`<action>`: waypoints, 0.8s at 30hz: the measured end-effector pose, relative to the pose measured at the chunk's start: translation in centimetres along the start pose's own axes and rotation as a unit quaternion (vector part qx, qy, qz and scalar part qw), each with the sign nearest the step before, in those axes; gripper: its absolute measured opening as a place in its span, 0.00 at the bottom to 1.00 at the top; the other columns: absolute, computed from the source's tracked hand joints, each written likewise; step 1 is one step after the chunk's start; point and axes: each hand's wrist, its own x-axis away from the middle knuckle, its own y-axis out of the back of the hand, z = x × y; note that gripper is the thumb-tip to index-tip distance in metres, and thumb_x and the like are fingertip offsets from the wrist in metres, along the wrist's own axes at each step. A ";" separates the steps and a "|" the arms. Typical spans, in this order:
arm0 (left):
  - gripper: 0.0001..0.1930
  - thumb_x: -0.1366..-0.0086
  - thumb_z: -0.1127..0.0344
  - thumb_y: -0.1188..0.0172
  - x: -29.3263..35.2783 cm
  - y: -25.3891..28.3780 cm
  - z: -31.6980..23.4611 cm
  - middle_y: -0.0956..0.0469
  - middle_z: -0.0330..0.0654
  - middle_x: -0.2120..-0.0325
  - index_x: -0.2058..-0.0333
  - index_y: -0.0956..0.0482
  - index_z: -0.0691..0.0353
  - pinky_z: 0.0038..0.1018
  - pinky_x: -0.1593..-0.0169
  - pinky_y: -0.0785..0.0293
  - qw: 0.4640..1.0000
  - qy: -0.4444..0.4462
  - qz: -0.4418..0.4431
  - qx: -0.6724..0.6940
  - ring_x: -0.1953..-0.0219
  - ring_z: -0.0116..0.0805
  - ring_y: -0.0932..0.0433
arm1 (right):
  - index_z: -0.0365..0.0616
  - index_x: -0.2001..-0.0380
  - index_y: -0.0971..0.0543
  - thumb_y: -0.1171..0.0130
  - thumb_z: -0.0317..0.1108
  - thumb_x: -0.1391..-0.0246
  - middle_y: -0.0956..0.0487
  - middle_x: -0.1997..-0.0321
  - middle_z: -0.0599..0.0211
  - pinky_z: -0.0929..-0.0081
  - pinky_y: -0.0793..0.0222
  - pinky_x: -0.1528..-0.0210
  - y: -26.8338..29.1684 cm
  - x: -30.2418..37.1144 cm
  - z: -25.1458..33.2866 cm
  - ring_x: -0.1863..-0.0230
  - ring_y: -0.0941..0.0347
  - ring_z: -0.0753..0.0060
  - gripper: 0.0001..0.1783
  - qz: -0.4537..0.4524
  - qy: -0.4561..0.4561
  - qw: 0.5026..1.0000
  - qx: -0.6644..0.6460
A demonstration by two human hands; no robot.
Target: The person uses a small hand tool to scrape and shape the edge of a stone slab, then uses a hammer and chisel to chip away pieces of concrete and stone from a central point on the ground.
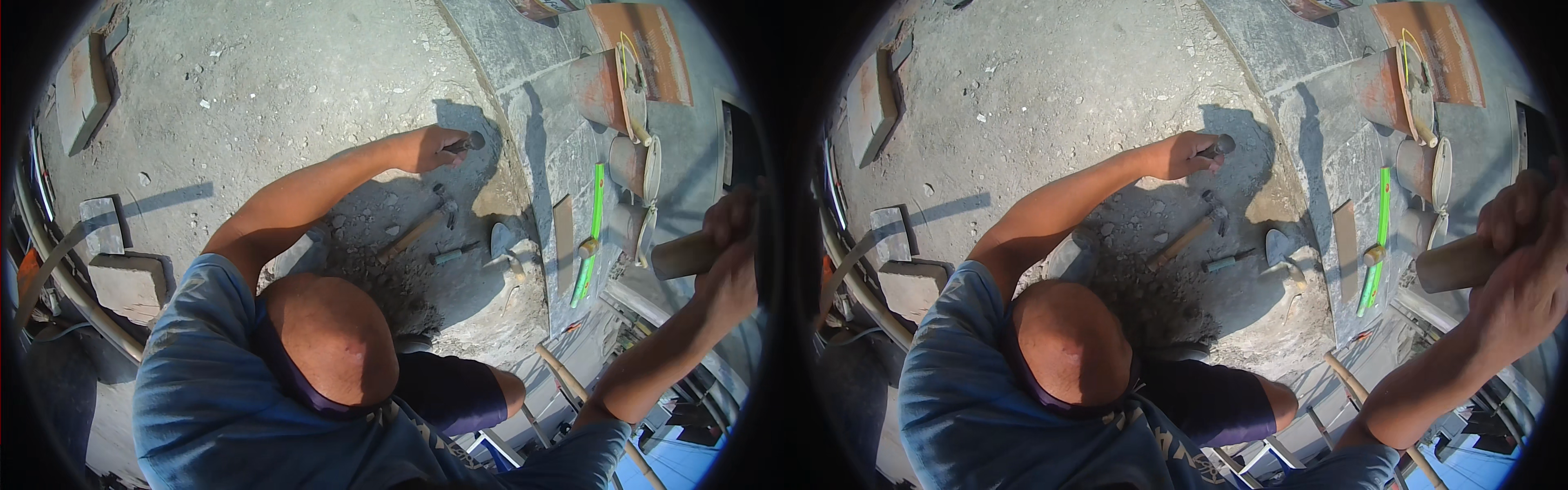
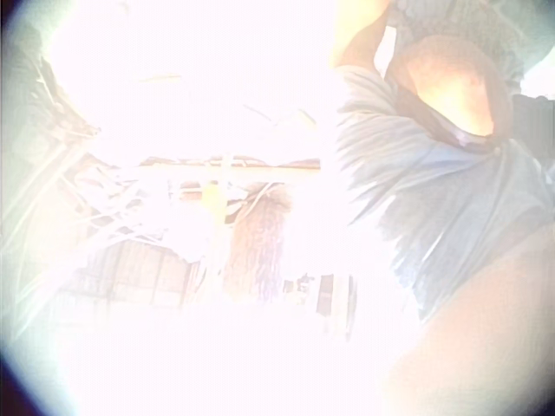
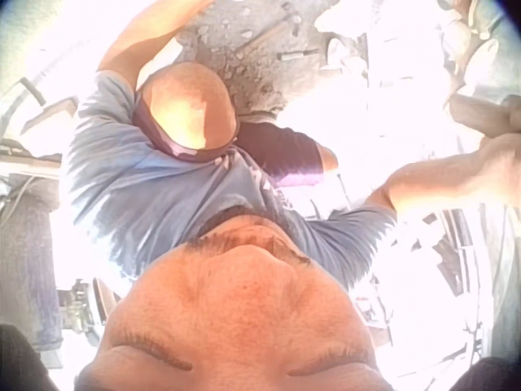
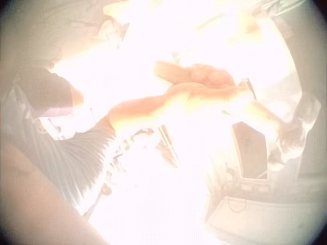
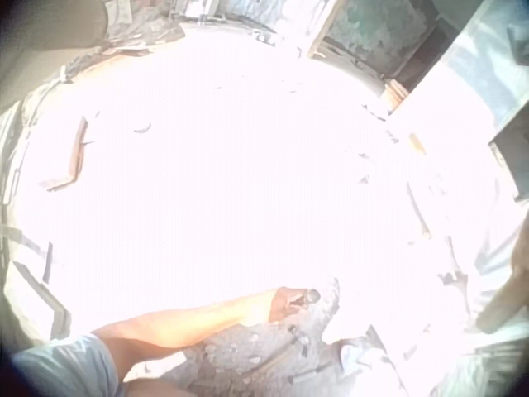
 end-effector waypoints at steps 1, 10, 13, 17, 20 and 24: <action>0.10 0.33 0.67 0.47 -0.8 -0.1 -0.2 0.21 0.43 0.69 0.56 0.28 0.66 0.30 0.57 0.28 1.000 -0.002 -0.003 0.012 0.63 0.32 0.23 | 0.39 0.63 0.28 0.50 0.38 0.37 0.37 0.82 0.75 0.84 0.47 0.81 -0.2 0.3 -0.3 0.84 0.44 0.83 0.12 -0.006 -0.004 1.000 0.006; 0.06 0.34 0.70 0.45 0.1 0.3 -1.8 0.21 0.41 0.70 0.62 0.26 0.65 0.29 0.59 0.27 0.999 0.043 -0.004 -0.021 0.65 0.28 0.23 | 0.32 0.64 0.29 0.44 0.37 0.40 0.29 0.80 0.49 0.63 0.32 0.67 -10.1 10.3 -7.1 0.74 0.26 0.59 0.15 0.358 -0.059 0.905 0.222; 0.06 0.34 0.69 0.44 1.6 1.1 -0.6 0.22 0.40 0.70 0.61 0.26 0.64 0.28 0.61 0.27 0.996 0.079 -0.020 0.021 0.65 0.27 0.23 | 0.40 0.67 0.28 0.46 0.40 0.37 0.32 0.81 0.72 0.82 0.46 0.82 -7.5 4.9 -1.2 0.83 0.41 0.87 0.13 0.135 -0.088 0.987 0.008; 0.04 0.37 0.71 0.46 -0.9 -0.1 -0.1 0.23 0.41 0.72 0.65 0.28 0.62 0.31 0.60 0.30 0.999 -0.009 -0.022 0.040 0.68 0.32 0.25 | 0.40 0.69 0.31 0.48 0.39 0.37 0.34 0.83 0.68 0.77 0.44 0.77 -2.1 1.4 -1.0 0.82 0.39 0.76 0.13 -0.008 0.058 0.990 -0.130; 0.05 0.37 0.70 0.46 0.4 0.5 -1.0 0.23 0.41 0.72 0.64 0.28 0.63 0.31 0.60 0.30 0.997 0.060 -0.013 0.051 0.68 0.32 0.25 | 0.36 0.67 0.30 0.45 0.38 0.39 0.31 0.82 0.61 0.70 0.38 0.74 -11.1 10.1 -7.1 0.80 0.33 0.66 0.13 0.005 -0.044 0.957 -0.286; 0.07 0.34 0.68 0.44 0.4 0.7 0.1 0.22 0.41 0.68 0.61 0.26 0.64 0.30 0.58 0.29 0.999 0.053 -0.008 -0.005 0.64 0.29 0.25 | 0.33 0.66 0.29 0.43 0.37 0.41 0.28 0.83 0.58 0.66 0.33 0.72 -10.6 10.5 -9.6 0.79 0.28 0.63 0.15 0.342 -0.079 0.920 0.172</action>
